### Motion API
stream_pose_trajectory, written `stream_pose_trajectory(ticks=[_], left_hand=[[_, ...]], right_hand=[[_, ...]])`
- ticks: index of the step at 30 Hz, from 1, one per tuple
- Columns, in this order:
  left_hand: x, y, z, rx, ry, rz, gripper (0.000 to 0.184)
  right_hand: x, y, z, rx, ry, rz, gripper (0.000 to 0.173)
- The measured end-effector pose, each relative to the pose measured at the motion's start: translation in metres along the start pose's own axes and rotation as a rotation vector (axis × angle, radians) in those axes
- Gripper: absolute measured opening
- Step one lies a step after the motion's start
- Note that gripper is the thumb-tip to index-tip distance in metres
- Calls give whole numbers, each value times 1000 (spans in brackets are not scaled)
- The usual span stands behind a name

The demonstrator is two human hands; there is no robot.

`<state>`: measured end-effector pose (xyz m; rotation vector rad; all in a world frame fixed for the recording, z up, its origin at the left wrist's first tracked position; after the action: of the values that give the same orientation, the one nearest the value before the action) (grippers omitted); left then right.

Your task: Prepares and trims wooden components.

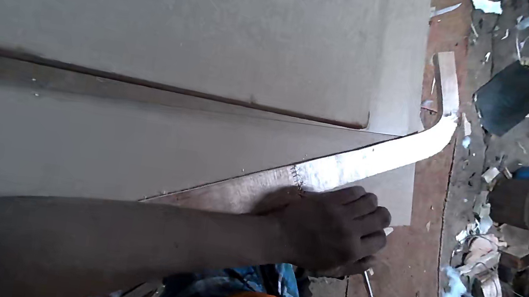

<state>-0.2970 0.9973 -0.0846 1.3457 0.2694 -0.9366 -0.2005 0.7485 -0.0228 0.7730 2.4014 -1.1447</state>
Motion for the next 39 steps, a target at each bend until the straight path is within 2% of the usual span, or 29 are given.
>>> stream_pose_trajectory(ticks=[2, 5, 8, 11, 16, 21, 25, 28, 30, 35, 39], left_hand=[[5, 0, 5, 67, -78, -13, 38], [10, -5, 15, 74, -162, -60, 44], [6, -8, 18, -4, -132, -136, 50], [7, -10, 15, -81, -140, -158, 54], [3, -9, 7, -158, -112, -120, 56], [7, -9, 3, -217, -116, -106, 59], [7, -8, 3, -177, -142, -113, 56], [7, -7, -1, -140, -126, -28, 58], [0, -7, -9, -175, -104, -18, 56], [-56, -29, -15, -512, -4, -177, 49], [-84, -85, 3, -767, 96, -366, 73]], right_hand=[[0, 1, -8, -60, -62, 48, 21], [-1, 2, -32, -156, -157, 111, 24], [-8, 7, -56, -259, -290, 144, 31], [-18, 11, -82, -335, -485, 122, 48], [-28, 24, -111, -548, -746, 155, 31], [-32, 32, -121, -613, -833, 208, 28], [-34, 28, -119, -542, -777, 235, 31], [-35, 31, -101, -476, -563, 241, 36], [-29, 34, -88, -442, -406, 239, 37], [-23, 35, -58, -435, -219, 188, 33], [-26, 31, -44, -464, -237, 92, 33]])
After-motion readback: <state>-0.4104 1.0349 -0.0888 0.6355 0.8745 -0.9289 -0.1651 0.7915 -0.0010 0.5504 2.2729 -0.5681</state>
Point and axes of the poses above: each hand's wrist, its own y-axis towards the middle knuckle, its own x-axis out of the palm, z = x × y, the point moved 2 cm from there along y, towards the middle knuckle, and after that the axes turned 15 degrees about x, right-handed, at the moved point
